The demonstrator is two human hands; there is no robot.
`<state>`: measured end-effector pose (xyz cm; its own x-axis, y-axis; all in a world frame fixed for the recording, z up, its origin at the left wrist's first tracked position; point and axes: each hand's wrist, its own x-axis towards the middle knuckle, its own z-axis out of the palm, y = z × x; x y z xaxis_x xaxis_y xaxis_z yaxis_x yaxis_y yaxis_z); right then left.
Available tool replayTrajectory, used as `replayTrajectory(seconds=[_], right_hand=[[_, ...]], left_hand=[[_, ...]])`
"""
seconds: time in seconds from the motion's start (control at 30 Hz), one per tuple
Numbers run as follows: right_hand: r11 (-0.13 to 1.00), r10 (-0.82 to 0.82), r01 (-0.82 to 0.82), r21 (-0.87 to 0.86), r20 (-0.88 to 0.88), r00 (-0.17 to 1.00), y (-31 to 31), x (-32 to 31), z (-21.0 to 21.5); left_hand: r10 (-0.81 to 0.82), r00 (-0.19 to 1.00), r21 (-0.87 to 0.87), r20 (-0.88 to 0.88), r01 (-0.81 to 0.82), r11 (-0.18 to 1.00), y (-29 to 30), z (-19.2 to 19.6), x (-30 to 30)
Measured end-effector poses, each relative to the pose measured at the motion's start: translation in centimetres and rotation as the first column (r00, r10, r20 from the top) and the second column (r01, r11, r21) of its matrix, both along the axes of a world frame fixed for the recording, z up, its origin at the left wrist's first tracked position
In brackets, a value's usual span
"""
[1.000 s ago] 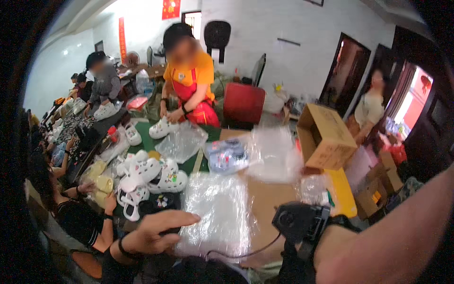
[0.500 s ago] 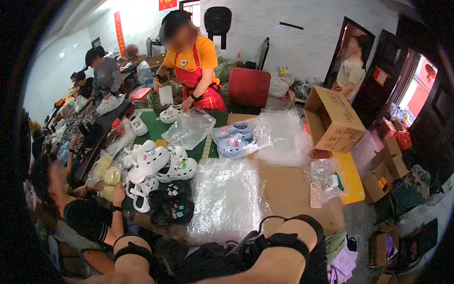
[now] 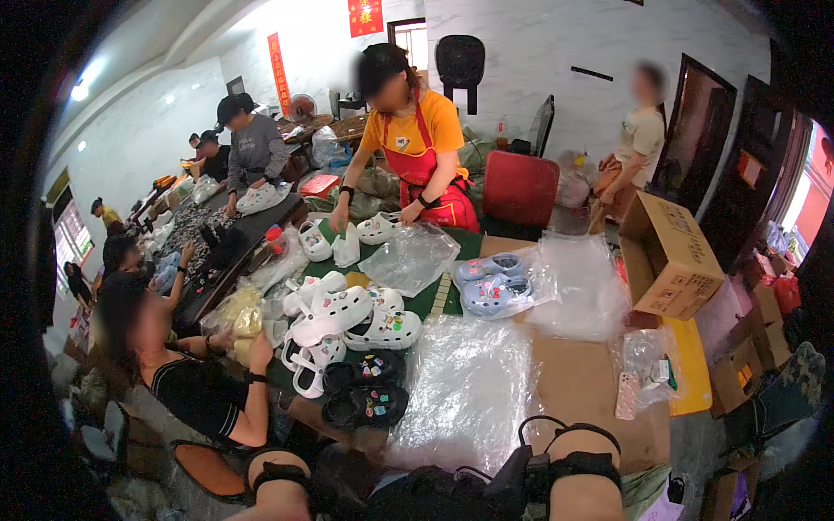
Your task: The recorder is seen putting shoes into plastic bags and organizing them on a table in a shoe manufacturing facility.
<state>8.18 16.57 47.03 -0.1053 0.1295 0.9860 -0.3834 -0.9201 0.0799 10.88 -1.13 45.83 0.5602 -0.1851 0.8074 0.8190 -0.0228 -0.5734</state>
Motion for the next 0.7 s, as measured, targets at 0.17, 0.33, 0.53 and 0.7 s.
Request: replayTrajectory(seconds=[0.17,0.33,0.53,0.7], right_hand=[[0.960,-0.280,0.249,0.128,0.436,0.855,-0.5,-0.8,-5.4],[0.279,-0.499,0.292,0.915,-0.122,0.858,-3.5,-8.4,-14.4],[0.313,-0.344,0.597,0.739,-0.498,0.796,-10.2,-7.4,-23.6],[0.336,-0.315,-0.065,0.939,0.178,0.932,-9.4,-7.1,-21.5]], left_hand=[[0.078,0.990,-0.109,-0.115,-0.090,0.990,-1.6,-3.9,-5.7],[0.134,0.958,0.591,0.253,-0.262,0.763,0.4,-7.7,-7.5],[0.497,0.773,-0.347,0.394,-0.376,0.859,-0.8,-13.0,-9.4],[0.205,0.339,-0.248,0.918,0.088,0.965,0.9,-13.0,-11.9]])
